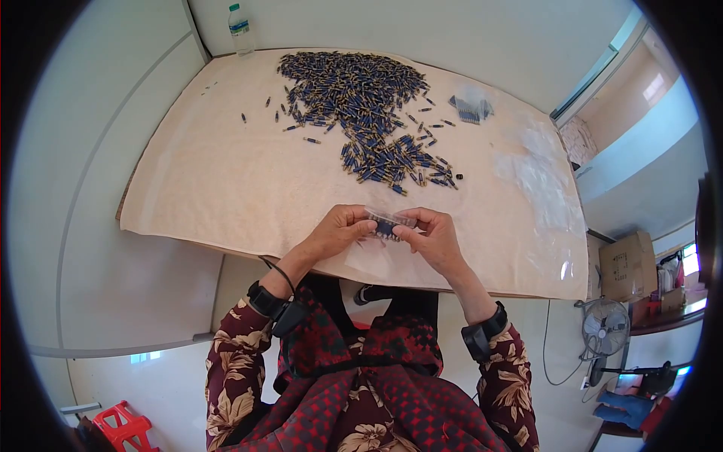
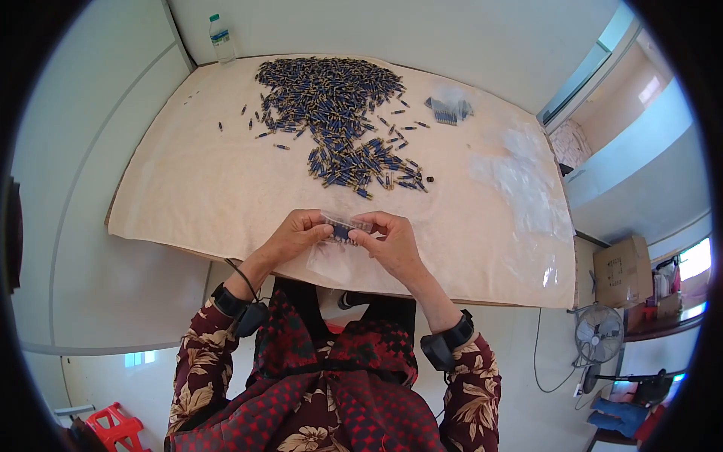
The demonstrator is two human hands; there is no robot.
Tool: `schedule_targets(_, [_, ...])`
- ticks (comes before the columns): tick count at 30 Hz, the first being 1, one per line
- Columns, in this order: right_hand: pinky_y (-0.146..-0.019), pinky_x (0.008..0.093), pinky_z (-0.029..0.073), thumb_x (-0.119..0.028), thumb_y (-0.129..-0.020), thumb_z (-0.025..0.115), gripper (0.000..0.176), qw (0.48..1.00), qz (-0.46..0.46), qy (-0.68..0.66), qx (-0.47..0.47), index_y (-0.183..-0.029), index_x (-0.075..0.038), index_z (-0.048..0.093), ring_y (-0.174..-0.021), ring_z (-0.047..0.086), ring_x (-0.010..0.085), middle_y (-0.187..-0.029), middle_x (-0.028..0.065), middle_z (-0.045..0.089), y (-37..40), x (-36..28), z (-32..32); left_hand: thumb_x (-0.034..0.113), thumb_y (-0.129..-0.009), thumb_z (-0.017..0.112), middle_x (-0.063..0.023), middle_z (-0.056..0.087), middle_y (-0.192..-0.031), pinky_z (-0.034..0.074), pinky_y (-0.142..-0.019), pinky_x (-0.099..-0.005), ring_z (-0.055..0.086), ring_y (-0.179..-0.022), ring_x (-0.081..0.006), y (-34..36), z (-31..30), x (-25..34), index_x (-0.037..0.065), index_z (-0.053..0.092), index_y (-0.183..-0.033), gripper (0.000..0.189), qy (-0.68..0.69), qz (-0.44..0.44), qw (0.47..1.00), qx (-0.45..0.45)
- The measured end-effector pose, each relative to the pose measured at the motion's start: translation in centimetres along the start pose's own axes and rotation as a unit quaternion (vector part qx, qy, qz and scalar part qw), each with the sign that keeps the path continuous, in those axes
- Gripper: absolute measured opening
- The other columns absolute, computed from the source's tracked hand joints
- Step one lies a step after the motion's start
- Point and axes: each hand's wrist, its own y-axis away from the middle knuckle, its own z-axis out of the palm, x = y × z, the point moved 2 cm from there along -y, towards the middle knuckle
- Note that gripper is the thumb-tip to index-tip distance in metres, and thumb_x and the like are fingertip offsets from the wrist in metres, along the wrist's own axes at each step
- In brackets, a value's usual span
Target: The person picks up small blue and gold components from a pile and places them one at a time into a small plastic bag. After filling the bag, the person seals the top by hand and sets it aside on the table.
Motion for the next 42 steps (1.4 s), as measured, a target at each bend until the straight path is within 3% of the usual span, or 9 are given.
schedule_targets(2, [-0.049, 0.0168, 0.044, -0.005, -0.080, 0.071, 0.019, 0.998, 0.033, -0.058, -0.017, -0.098, 0.000, 0.067, -0.067, 0.056, 0.0034, -0.079, 0.0001, 0.063, 0.0, 0.3, 0.0, 0.011, -0.093, 0.055, -0.0025, 0.067, -0.090, 0.050, -0.070, -0.0215, 0.060, -0.077, -0.0055, -0.3, -0.3, -0.2, -0.001, 0.063, -0.102, 0.017, -0.021, -0.002, 1.000, -0.005])
schedule_targets(9, [-0.057, 0.0201, 0.052, 0.001, -0.079, 0.070, 0.022, 0.996, -0.078, -0.012, 0.052, -0.101, 0.002, 0.066, -0.072, 0.058, 0.0070, -0.090, 0.0051, 0.062, 1.6, -0.4, 1.0, 0.013, -0.094, 0.055, -0.0006, 0.065, -0.090, 0.048, -0.070, -0.0205, 0.057, -0.076, -0.0042, 0.4, 0.6, 0.3, 0.001, 0.063, -0.110, 0.022, 0.014, 0.005, 1.000, -0.026])
schedule_targets(13, [-0.057, 0.0204, 0.053, -0.002, -0.079, 0.071, 0.021, 0.996, -0.040, -0.080, 0.027, -0.099, 0.002, 0.068, -0.071, 0.059, 0.0083, -0.092, 0.0059, 0.060, 1.3, 0.8, 1.5, 0.015, -0.095, 0.052, -0.0008, 0.065, -0.093, 0.048, -0.071, -0.0203, 0.056, -0.077, -0.0037, 0.6, 0.7, 0.2, 0.001, 0.062, -0.114, 0.025, 0.007, 0.008, 0.999, -0.037])
schedule_targets(23, [-0.055, 0.0198, 0.051, -0.005, -0.083, 0.069, 0.021, 0.998, 0.005, -0.069, 0.005, -0.102, 0.003, 0.066, -0.068, 0.057, 0.0063, -0.084, 0.0035, 0.062, 1.2, 0.2, 0.7, 0.030, -0.100, 0.044, -0.0031, 0.066, -0.099, 0.046, -0.075, -0.0217, 0.057, -0.084, -0.0056, 1.0, 0.2, -0.1, 0.000, 0.061, -0.115, 0.038, -0.048, 0.020, 0.997, -0.050])
schedule_targets(31, [-0.054, 0.0202, 0.052, -0.012, -0.085, 0.068, 0.022, 0.995, 0.004, -0.094, 0.021, -0.103, 0.002, 0.067, -0.068, 0.056, 0.0060, -0.085, 0.0032, 0.062, 1.1, 0.8, 1.2, 0.032, -0.100, 0.043, -0.0013, 0.068, -0.093, 0.040, -0.063, -0.0205, 0.049, -0.071, -0.0036, 0.8, 0.4, 0.4, 0.001, 0.065, -0.107, 0.038, -0.074, 0.021, 0.997, -0.009])
schedule_targets(37, [-0.055, 0.0206, 0.052, -0.015, -0.089, 0.063, 0.022, 0.979, 0.003, -0.198, 0.050, -0.102, 0.002, 0.066, -0.073, 0.058, 0.0068, -0.081, 0.0029, 0.064, 2.0, 0.0, 1.0, 0.032, -0.100, 0.043, -0.0053, 0.068, -0.099, 0.044, -0.072, -0.0217, 0.057, -0.083, -0.0066, 0.9, 0.4, -0.3, -0.001, 0.062, -0.111, 0.039, -0.028, 0.054, 0.997, -0.043])
schedule_targets(42, [-0.055, 0.0217, 0.052, -0.014, -0.092, 0.058, 0.020, 0.991, -0.002, -0.112, 0.067, -0.099, 0.003, 0.065, -0.072, 0.059, 0.0086, -0.082, 0.0055, 0.064, 2.2, 0.4, 0.6, 0.031, -0.101, 0.042, -0.0079, 0.068, -0.102, 0.046, -0.081, -0.0234, 0.059, -0.093, -0.0092, 1.2, 0.6, 0.2, -0.002, 0.060, -0.114, 0.040, -0.033, 0.053, 0.997, -0.052])
